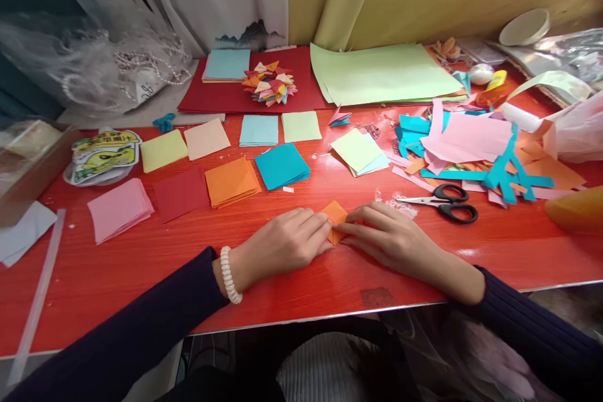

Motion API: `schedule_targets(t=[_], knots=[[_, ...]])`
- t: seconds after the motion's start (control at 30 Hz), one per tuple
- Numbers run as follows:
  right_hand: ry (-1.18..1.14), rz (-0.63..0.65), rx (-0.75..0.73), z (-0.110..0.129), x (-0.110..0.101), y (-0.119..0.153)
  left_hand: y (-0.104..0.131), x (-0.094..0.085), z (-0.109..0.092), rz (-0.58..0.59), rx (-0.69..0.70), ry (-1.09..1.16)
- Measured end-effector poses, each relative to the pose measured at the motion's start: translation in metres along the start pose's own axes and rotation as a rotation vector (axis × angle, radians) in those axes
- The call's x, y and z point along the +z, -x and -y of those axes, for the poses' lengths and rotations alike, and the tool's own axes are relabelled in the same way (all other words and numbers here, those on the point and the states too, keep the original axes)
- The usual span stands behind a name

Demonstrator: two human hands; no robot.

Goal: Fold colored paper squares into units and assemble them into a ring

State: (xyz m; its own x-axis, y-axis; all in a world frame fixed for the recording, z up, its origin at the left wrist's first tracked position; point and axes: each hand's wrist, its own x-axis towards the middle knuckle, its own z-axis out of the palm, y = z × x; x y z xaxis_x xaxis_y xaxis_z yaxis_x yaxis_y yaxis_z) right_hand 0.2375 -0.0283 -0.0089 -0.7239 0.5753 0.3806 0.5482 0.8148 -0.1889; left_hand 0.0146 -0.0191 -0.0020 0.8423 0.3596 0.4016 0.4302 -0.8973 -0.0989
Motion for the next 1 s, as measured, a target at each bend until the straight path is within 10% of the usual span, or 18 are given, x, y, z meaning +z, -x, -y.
schedule_targets(t=[1.0], knots=[[-0.140,-0.007,0.139,-0.005,0.003,-0.005,-0.006,0.004,0.013,0.071,-0.136,0.115]])
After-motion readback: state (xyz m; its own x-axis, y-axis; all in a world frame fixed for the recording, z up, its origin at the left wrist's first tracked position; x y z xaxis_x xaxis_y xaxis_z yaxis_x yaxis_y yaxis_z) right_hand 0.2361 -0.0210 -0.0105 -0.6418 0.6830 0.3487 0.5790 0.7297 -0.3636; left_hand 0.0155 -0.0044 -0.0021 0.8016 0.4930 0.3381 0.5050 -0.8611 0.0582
